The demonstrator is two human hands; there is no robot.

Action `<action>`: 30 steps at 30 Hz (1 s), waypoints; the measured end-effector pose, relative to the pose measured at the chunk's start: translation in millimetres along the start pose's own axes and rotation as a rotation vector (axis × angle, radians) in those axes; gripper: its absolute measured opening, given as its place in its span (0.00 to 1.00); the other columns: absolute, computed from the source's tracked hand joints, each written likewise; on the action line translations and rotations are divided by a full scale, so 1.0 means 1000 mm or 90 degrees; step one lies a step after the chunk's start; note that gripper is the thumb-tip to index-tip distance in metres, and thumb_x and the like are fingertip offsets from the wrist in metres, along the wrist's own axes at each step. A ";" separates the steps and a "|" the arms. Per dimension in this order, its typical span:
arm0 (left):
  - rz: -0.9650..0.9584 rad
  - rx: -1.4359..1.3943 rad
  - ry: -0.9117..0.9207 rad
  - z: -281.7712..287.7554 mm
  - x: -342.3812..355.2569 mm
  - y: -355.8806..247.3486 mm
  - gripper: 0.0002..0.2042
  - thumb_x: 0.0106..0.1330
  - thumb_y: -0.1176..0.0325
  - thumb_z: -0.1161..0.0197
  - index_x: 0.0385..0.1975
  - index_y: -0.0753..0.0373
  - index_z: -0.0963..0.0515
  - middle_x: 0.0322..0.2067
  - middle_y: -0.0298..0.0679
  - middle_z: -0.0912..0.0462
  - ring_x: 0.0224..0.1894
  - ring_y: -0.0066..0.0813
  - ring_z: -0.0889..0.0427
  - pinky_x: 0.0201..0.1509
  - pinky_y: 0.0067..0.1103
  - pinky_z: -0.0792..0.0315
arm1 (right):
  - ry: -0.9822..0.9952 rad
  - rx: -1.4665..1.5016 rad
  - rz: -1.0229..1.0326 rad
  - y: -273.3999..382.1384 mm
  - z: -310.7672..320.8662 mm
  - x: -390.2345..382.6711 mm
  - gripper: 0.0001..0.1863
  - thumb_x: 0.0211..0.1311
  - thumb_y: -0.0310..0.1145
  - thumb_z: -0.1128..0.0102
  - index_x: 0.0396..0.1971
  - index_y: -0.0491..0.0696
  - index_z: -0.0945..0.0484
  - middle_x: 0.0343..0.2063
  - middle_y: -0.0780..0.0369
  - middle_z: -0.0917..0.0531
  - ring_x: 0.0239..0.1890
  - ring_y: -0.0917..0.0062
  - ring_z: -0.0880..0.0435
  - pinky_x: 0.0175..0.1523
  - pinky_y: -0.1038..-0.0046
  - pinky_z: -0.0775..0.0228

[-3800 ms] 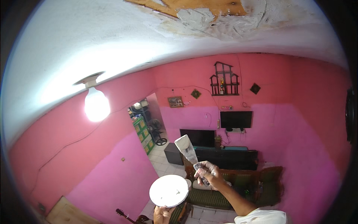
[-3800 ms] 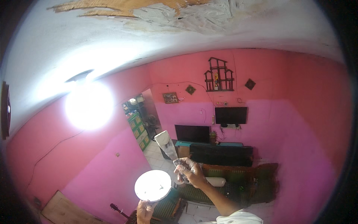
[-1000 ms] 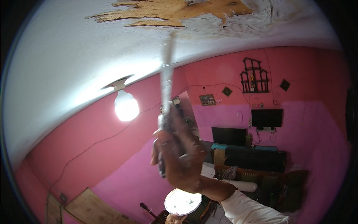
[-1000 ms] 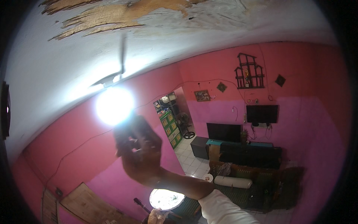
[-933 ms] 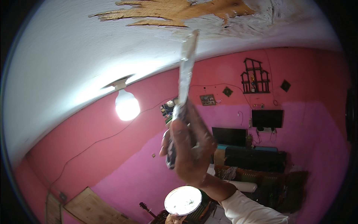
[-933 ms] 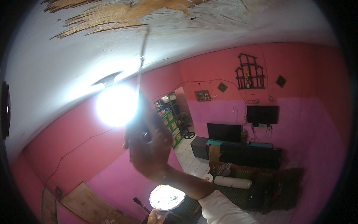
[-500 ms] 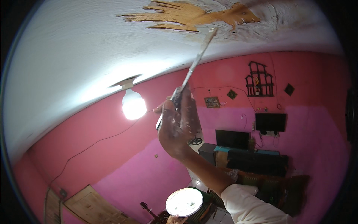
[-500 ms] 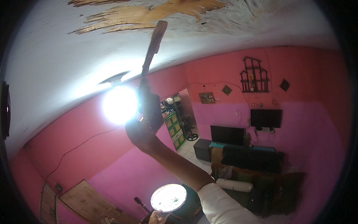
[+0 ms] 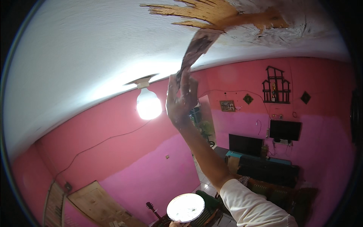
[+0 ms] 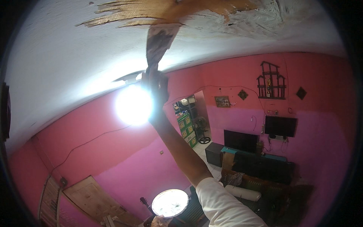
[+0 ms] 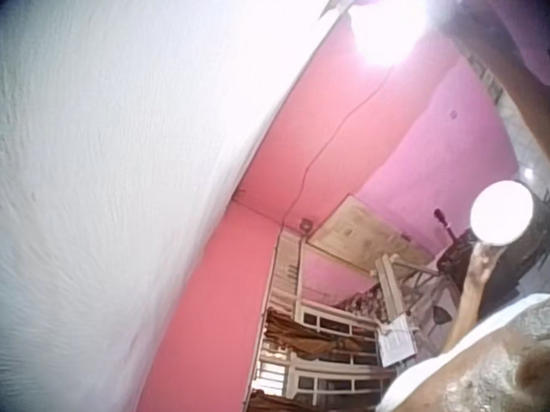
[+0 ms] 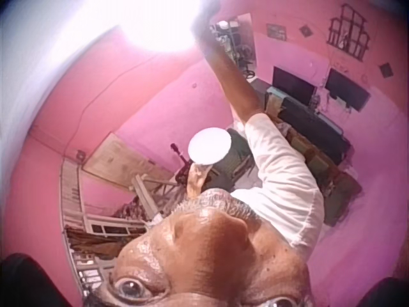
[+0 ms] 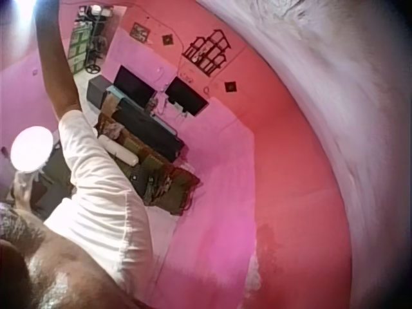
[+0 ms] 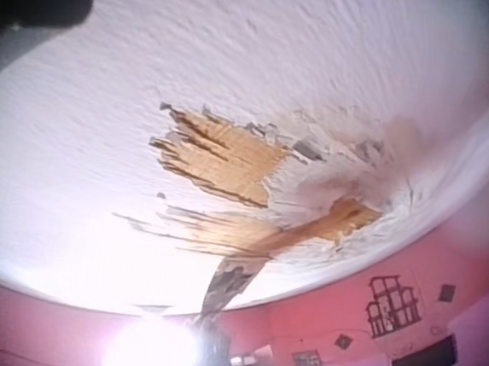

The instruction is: The person patches a damaged section of a ceiling using a putty knife and a plate acting as a hawk to hold joint compound. They scoop compound from the plate and spread it over a hole in the ceiling panels with the putty knife.

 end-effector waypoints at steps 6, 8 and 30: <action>-0.010 -0.008 -0.023 -0.003 0.000 -0.001 0.31 0.40 0.82 0.40 0.51 0.71 0.37 0.48 0.47 0.28 0.54 0.42 0.30 0.62 0.46 0.41 | 0.113 0.155 -0.262 -0.018 0.038 -0.068 0.26 0.57 0.24 0.43 0.56 0.37 0.37 0.28 0.61 0.25 0.26 0.79 0.25 0.26 0.79 0.32; -0.007 -0.014 -0.011 -0.002 -0.002 0.000 0.30 0.41 0.82 0.42 0.51 0.72 0.37 0.48 0.47 0.28 0.54 0.42 0.30 0.62 0.46 0.41 | 0.093 0.293 -0.453 -0.023 0.052 -0.071 0.24 0.59 0.25 0.45 0.55 0.36 0.37 0.27 0.62 0.25 0.23 0.81 0.25 0.24 0.80 0.31; 0.009 0.024 -0.025 -0.008 -0.005 -0.026 0.41 0.36 0.78 0.35 0.57 0.70 0.43 0.54 0.46 0.33 0.58 0.45 0.34 0.61 0.46 0.40 | 0.359 0.376 -0.613 0.089 0.041 -0.017 0.24 0.61 0.29 0.46 0.56 0.39 0.36 0.24 0.63 0.23 0.21 0.84 0.22 0.23 0.81 0.27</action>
Point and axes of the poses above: each hand's wrist, its own x-axis towards the middle knuckle, its own z-axis out of the back of the hand, y = z × x, the point moved 10 cm from there along x, towards the middle knuckle
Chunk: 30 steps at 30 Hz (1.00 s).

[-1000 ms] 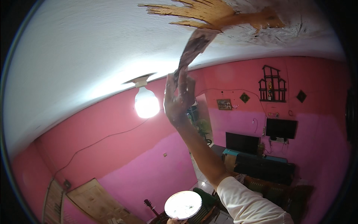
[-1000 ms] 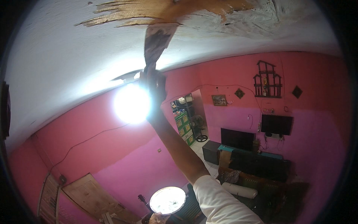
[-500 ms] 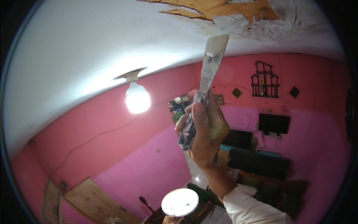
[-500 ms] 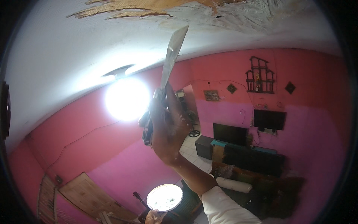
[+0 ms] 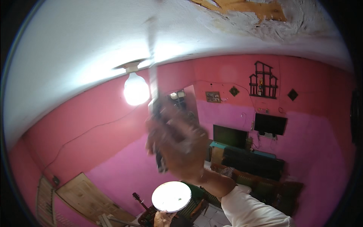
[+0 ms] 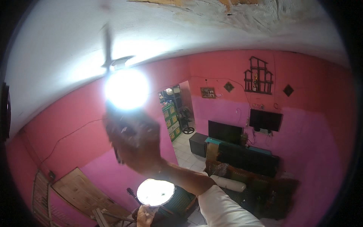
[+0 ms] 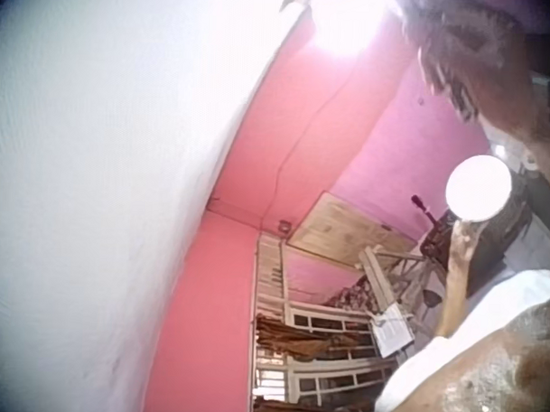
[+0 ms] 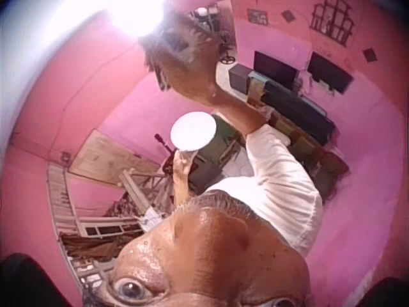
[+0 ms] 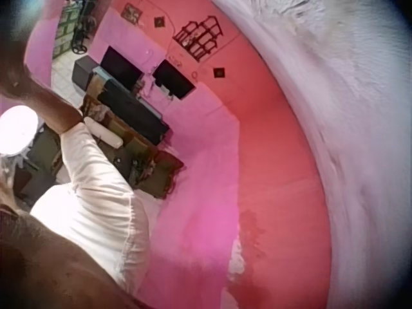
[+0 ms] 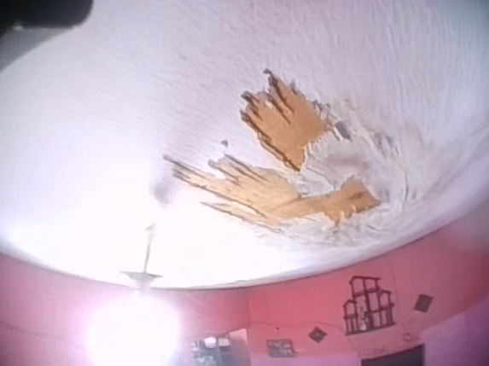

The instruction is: The person patches a damaged section of a ceiling using a putty knife and a plate acting as a hawk to hold joint compound. They scoop compound from the plate and spread it over a hole in the ceiling panels with the putty knife.

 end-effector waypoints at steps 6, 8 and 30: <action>-0.091 0.093 -0.020 -0.035 0.007 -0.037 0.32 0.52 0.73 0.40 0.58 0.71 0.45 0.53 0.48 0.32 0.54 0.42 0.29 0.57 0.37 0.32 | 0.189 -0.177 -0.208 -0.082 0.005 -0.075 0.21 0.59 0.28 0.45 0.54 0.44 0.33 0.34 0.62 0.19 0.26 0.86 0.22 0.30 0.81 0.26; -0.066 0.059 -0.012 -0.041 0.022 -0.024 0.31 0.54 0.76 0.42 0.58 0.71 0.46 0.54 0.47 0.32 0.55 0.40 0.31 0.60 0.38 0.35 | 0.199 -0.284 -0.315 -0.117 0.054 -0.112 0.18 0.61 0.28 0.49 0.51 0.43 0.31 0.31 0.62 0.19 0.22 0.88 0.25 0.26 0.84 0.30; -0.076 0.075 -0.062 0.004 0.026 -0.035 0.22 0.60 0.78 0.46 0.55 0.68 0.40 0.50 0.48 0.28 0.52 0.37 0.27 0.57 0.36 0.30 | 0.483 -0.263 -0.889 -0.220 0.127 -0.255 0.15 0.54 0.34 0.37 0.40 0.40 0.22 0.18 0.67 0.23 0.19 0.90 0.29 0.17 0.85 0.38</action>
Point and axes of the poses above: each hand's wrist, its own x-axis towards the middle knuckle, its own z-axis out of the back of the hand, y = z × x, the point moved 10 cm from there along x, towards the middle knuckle
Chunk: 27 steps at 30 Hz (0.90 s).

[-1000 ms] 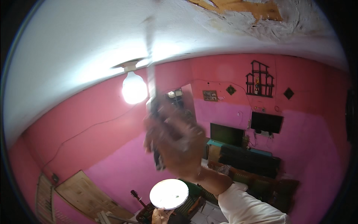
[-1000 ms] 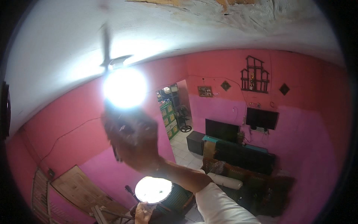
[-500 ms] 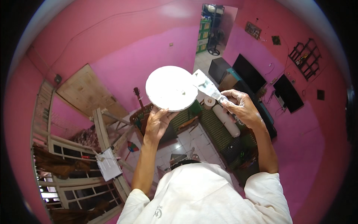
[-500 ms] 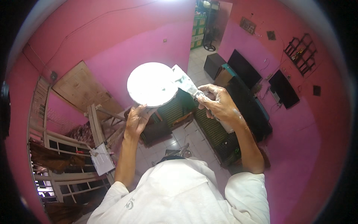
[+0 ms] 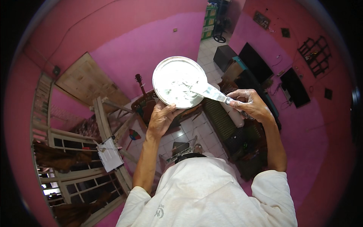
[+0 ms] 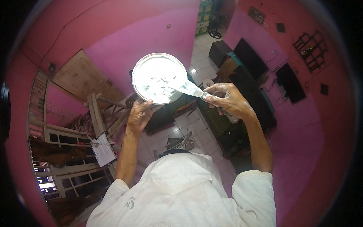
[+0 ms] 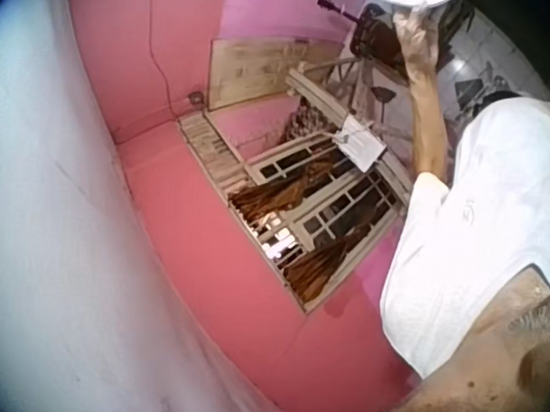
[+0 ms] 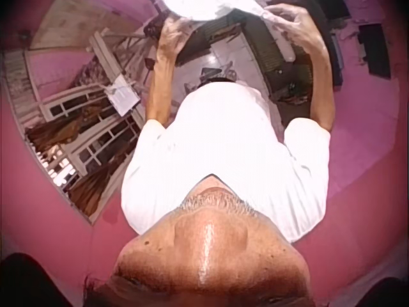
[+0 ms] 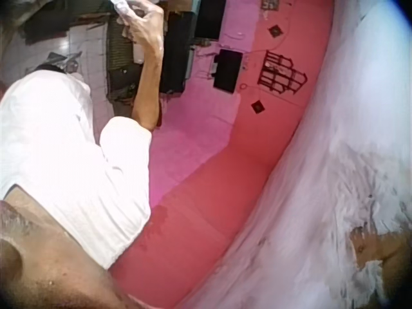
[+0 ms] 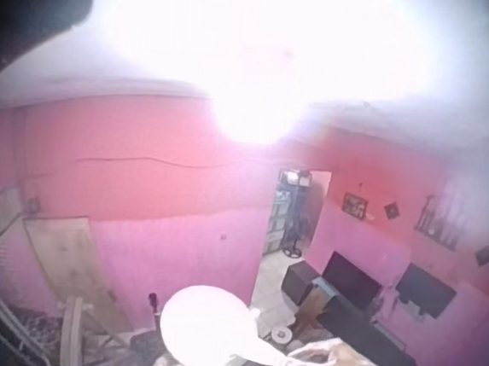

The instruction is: The person patches a damaged section of a ceiling using a putty knife and a plate acting as a hawk to hold joint compound. They scoop compound from the plate and spread it over a hole in the ceiling panels with the putty knife.

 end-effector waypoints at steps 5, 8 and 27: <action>0.014 0.001 0.020 0.005 0.004 0.004 0.21 0.62 0.78 0.49 0.56 0.68 0.41 0.53 0.48 0.31 0.54 0.38 0.29 0.59 0.38 0.32 | 0.053 0.011 0.005 -0.002 -0.034 0.020 0.16 0.55 0.33 0.39 0.41 0.39 0.23 0.19 0.63 0.21 0.20 0.85 0.26 0.17 0.82 0.35; 0.022 0.024 0.025 0.007 0.007 0.008 0.21 0.62 0.79 0.50 0.56 0.70 0.42 0.53 0.48 0.32 0.55 0.38 0.30 0.60 0.37 0.33 | 0.052 0.013 0.010 -0.010 -0.051 0.028 0.16 0.55 0.33 0.38 0.41 0.40 0.23 0.17 0.63 0.21 0.18 0.86 0.26 0.17 0.82 0.36; 0.202 0.178 0.066 0.036 0.004 0.040 0.25 0.57 0.77 0.42 0.55 0.69 0.39 0.47 0.45 0.27 0.49 0.34 0.25 0.52 0.35 0.27 | 0.052 -0.074 -0.016 -0.052 -0.039 0.062 0.18 0.53 0.35 0.37 0.43 0.42 0.22 0.21 0.65 0.20 0.23 0.88 0.26 0.27 0.83 0.32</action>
Point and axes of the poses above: each hand's wrist, its own x-axis towards the middle knuckle, its own z-axis out of the back of the hand, y = z × x, the point moved 10 cm from there along x, towards the middle knuckle
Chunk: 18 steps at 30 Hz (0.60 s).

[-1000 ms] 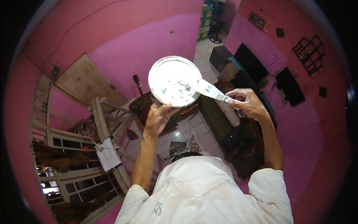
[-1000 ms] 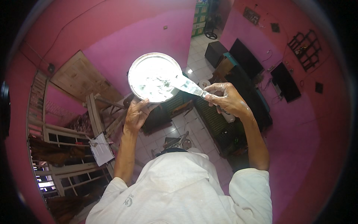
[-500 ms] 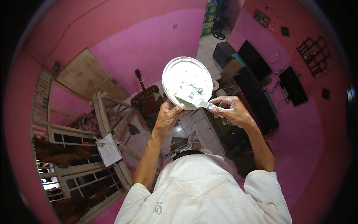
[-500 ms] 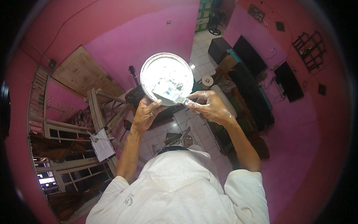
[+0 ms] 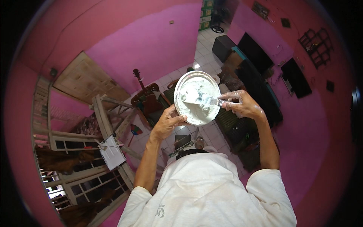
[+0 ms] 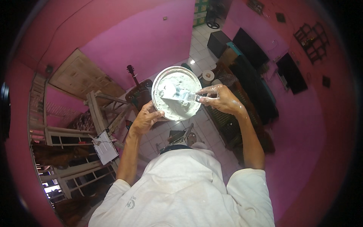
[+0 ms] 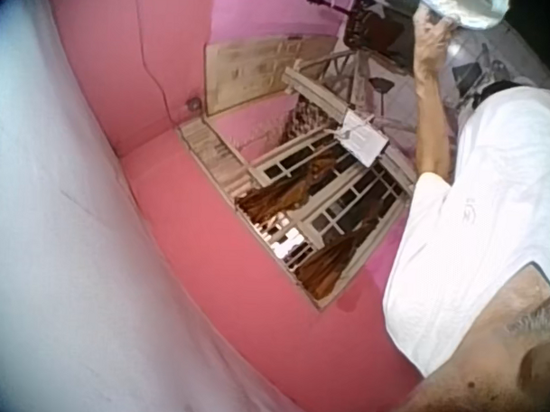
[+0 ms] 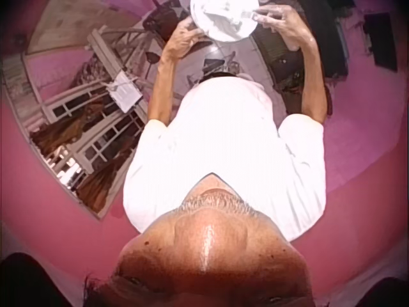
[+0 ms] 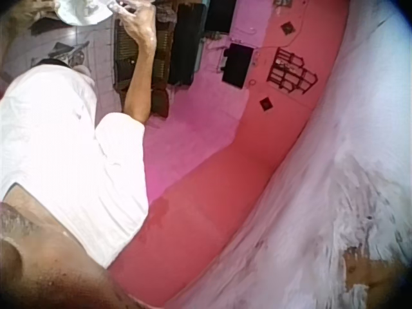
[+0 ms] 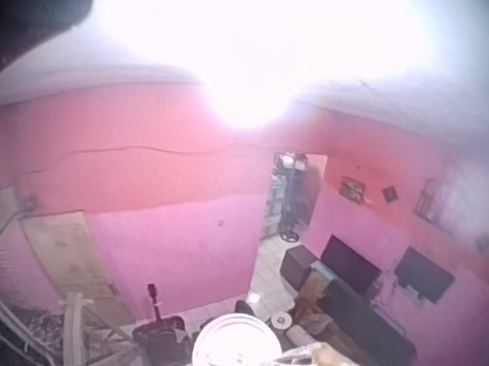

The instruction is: The person patches a damaged section of a ceiling using a putty knife and a plate acting as a hawk to hold joint compound. They scoop compound from the plate and spread it over a hole in the ceiling panels with the putty knife.

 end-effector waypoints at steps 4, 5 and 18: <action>0.038 -0.007 0.048 -0.001 0.006 0.009 0.26 0.55 0.78 0.42 0.55 0.69 0.39 0.47 0.44 0.26 0.49 0.33 0.25 0.52 0.35 0.27 | -0.032 -0.067 0.067 -0.008 0.005 0.014 0.19 0.52 0.37 0.35 0.42 0.42 0.21 0.22 0.65 0.20 0.24 0.86 0.26 0.32 0.80 0.31; 0.046 -0.006 0.044 0.001 0.007 0.012 0.26 0.55 0.78 0.42 0.55 0.69 0.39 0.47 0.44 0.26 0.48 0.33 0.25 0.52 0.35 0.27 | -0.042 -0.064 0.115 -0.003 0.005 0.013 0.20 0.51 0.38 0.35 0.42 0.42 0.21 0.22 0.65 0.20 0.24 0.85 0.26 0.32 0.80 0.31; 0.010 -0.082 -0.016 0.001 0.006 0.016 0.24 0.55 0.79 0.43 0.54 0.70 0.39 0.46 0.48 0.26 0.46 0.35 0.23 0.49 0.35 0.24 | -0.106 -0.055 -0.015 -0.048 0.058 -0.042 0.18 0.52 0.37 0.37 0.41 0.44 0.20 0.27 0.62 0.18 0.27 0.84 0.24 0.34 0.79 0.31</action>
Point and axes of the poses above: each hand's wrist, its own x-axis towards the middle knuckle, its own z-axis out of the back of the hand, y = z × x, the point moved 10 cm from there along x, towards the middle knuckle
